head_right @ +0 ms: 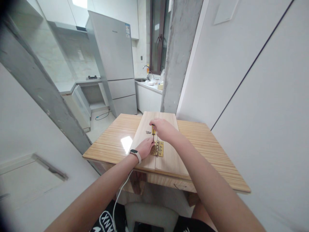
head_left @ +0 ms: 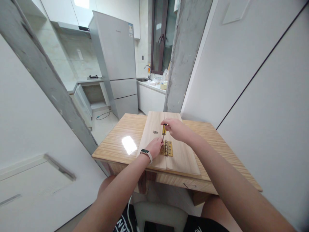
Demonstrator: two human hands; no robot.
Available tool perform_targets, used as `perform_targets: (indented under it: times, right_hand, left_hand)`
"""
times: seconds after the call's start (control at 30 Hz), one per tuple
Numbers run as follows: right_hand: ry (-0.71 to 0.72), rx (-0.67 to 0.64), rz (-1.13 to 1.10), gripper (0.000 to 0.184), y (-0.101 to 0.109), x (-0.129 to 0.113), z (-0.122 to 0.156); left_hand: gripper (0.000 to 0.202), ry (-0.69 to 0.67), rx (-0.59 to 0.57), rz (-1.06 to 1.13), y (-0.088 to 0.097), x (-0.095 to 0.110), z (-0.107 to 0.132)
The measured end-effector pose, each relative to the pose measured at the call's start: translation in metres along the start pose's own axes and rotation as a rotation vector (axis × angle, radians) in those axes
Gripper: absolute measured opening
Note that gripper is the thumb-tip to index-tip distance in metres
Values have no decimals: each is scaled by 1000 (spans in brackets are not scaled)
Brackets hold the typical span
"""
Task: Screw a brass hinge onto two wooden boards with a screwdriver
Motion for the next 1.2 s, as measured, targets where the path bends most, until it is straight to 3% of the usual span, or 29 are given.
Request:
perform_targets:
  times: [0.2, 0.43, 0.57, 0.8, 1.03, 1.2]
  right_hand:
    - [-75, 22, 69, 12, -1, 7, -3]
    - [-151, 77, 155, 33, -2, 13, -5]
    - [-90, 114, 62, 13, -1, 13, -2]
    - [-55, 27, -4, 23, 0, 16, -2]
    - [-106, 19, 119, 10, 1, 18, -4]
    - [-176, 35, 206, 29, 3, 17, -4]
  left_hand:
    - [14, 5, -2, -29, 2, 3, 1]
    - [17, -18, -3, -21, 2, 3, 1]
    - [18, -13, -3, -17, 2, 3, 2]
    - [18, 18, -19, -19, 3, 4, 2]
    - [14, 8, -21, -4, 4, 5, 3]
    - [13, 2, -14, -2, 5, 6, 3]
Point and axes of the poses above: each hand's wrist, its own z-axis away from the middle knuckle, its own y-axis out of the back of the hand, x = y × z, the point moved 3 cm from there along -z, towards the middle knuckle, and after that the axes turned 8 degrees about -x, right-handed, at the moved point
